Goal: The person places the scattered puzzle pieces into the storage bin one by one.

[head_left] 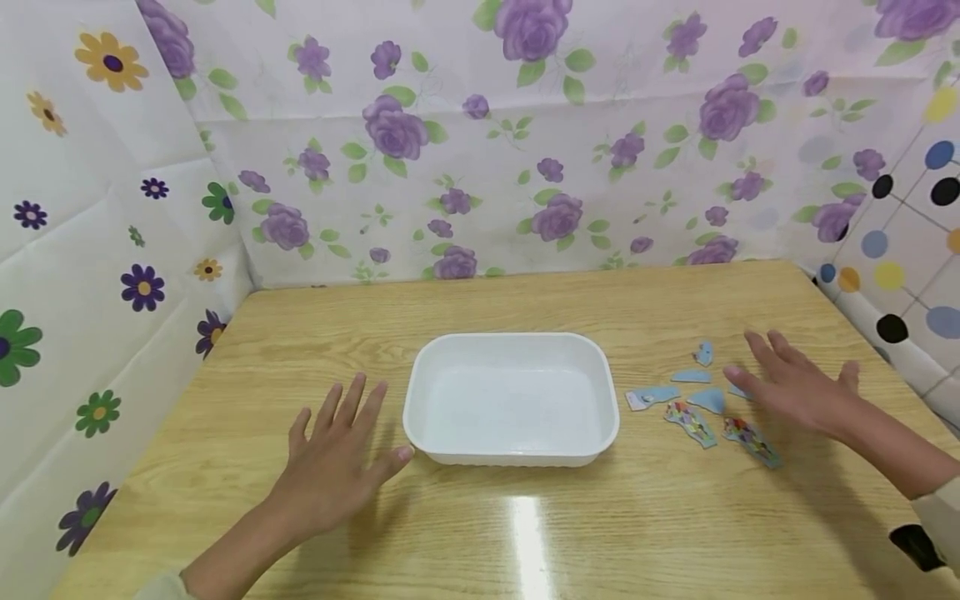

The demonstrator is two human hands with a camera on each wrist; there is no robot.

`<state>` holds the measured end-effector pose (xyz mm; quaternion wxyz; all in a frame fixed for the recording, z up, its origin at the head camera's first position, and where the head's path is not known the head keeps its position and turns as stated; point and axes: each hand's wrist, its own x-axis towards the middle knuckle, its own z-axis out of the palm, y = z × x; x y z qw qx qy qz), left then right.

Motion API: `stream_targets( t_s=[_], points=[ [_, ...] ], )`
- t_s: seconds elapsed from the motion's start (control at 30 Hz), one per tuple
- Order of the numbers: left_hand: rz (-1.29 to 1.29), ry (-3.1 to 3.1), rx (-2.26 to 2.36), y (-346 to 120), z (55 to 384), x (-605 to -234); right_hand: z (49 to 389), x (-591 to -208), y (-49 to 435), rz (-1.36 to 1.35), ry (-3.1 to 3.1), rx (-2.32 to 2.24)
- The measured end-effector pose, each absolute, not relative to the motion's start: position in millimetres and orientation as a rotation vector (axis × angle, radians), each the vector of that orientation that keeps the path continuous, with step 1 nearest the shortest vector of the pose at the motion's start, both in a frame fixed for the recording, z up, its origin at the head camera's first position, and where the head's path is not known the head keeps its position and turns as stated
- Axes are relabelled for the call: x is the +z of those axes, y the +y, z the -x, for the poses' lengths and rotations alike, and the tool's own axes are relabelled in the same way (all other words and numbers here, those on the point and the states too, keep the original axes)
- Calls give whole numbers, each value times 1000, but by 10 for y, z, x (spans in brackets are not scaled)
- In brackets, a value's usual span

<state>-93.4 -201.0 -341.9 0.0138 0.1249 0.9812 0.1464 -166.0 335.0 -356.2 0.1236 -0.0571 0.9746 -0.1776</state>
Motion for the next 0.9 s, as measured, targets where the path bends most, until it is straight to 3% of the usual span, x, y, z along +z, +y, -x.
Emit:
stream_targets(
  t_s=[0.9],
  points=[
    [-411,3081,538,-1949,953,-3414,1937,-3494,3282,238,2897,-489]
  ],
)
